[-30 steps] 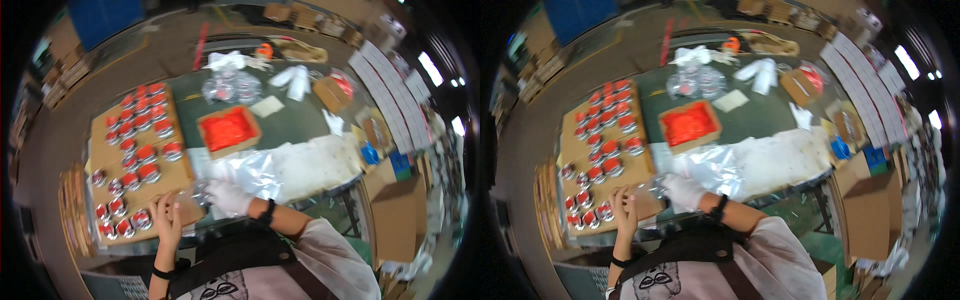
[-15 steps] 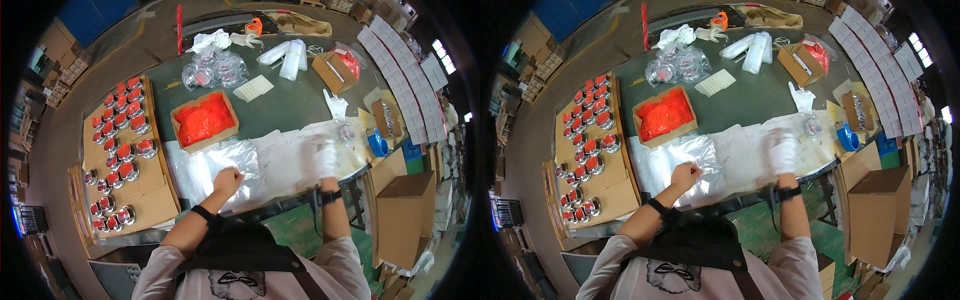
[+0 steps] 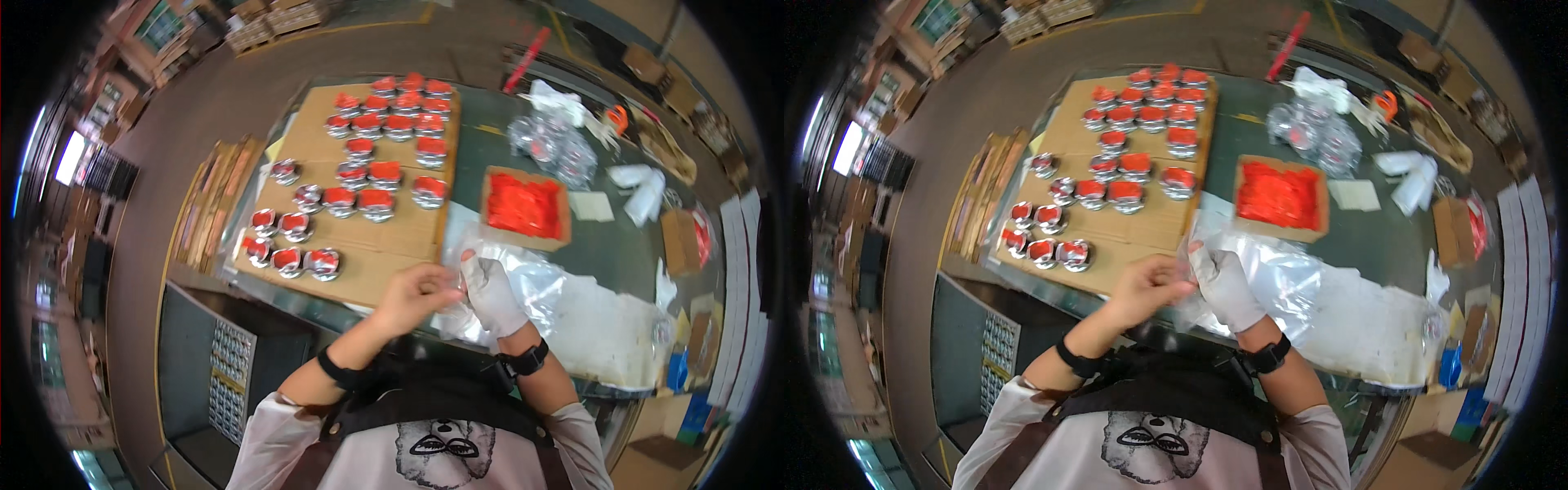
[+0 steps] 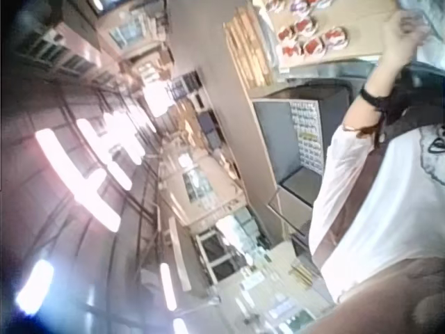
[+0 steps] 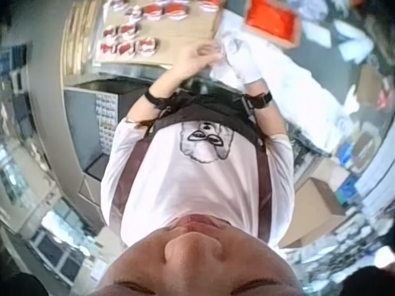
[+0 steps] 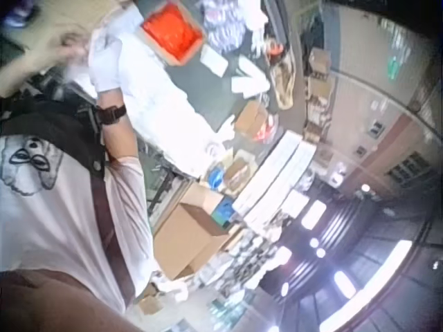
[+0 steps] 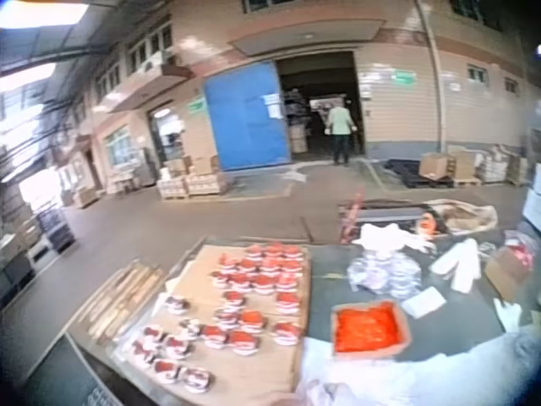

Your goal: The person repeatedly picks up small, round, red-lidded metal containers from a cardboard sheet and places them into clear plastic bags. The person then seals the bags and sets them aside on the table. The process is repeated for multiple units throughout the clip.

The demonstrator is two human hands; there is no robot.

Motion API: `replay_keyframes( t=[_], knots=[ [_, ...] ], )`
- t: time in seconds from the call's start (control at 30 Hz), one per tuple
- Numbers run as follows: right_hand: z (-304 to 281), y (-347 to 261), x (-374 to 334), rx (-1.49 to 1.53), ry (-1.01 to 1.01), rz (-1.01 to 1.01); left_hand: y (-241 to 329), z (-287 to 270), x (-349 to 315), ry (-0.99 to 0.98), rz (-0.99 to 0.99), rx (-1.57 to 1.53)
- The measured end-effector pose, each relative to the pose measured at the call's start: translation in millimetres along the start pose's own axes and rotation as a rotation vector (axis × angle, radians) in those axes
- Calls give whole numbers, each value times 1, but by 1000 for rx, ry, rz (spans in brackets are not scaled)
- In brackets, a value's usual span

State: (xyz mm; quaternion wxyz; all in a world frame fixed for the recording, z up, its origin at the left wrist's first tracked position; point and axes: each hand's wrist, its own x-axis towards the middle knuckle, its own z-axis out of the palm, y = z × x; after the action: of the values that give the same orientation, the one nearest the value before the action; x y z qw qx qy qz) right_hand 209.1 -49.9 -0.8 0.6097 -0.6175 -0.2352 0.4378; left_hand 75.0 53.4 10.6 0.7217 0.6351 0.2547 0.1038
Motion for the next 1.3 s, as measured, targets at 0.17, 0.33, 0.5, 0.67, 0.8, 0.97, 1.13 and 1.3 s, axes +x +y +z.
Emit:
replay_keyframes(
  t=[0.17,0.33,0.5,0.67,0.8,0.97,1.13,1.3],
  knots=[
    [125,-3,54,-205,-275,-426,16,-174,-110,752,211,-411],
    [233,42,93,-1505,-324,-469,50,-233,-163,1052,289,45],
    [168,2,94,-1177,-388,-192,30,-207,-87,710,233,669],
    [124,-36,48,-207,-104,28,-85,-169,19,237,252,722],
    [121,76,69,-622,75,-492,-125,-138,51,206,-139,-180],
    [157,46,45,-1418,-103,-51,-80,-148,19,318,479,642],
    [133,68,111,-326,12,172,-25,-120,-12,76,610,622],
    [134,13,70,-148,-241,-51,-15,-162,4,258,-33,-191]
  ],
)
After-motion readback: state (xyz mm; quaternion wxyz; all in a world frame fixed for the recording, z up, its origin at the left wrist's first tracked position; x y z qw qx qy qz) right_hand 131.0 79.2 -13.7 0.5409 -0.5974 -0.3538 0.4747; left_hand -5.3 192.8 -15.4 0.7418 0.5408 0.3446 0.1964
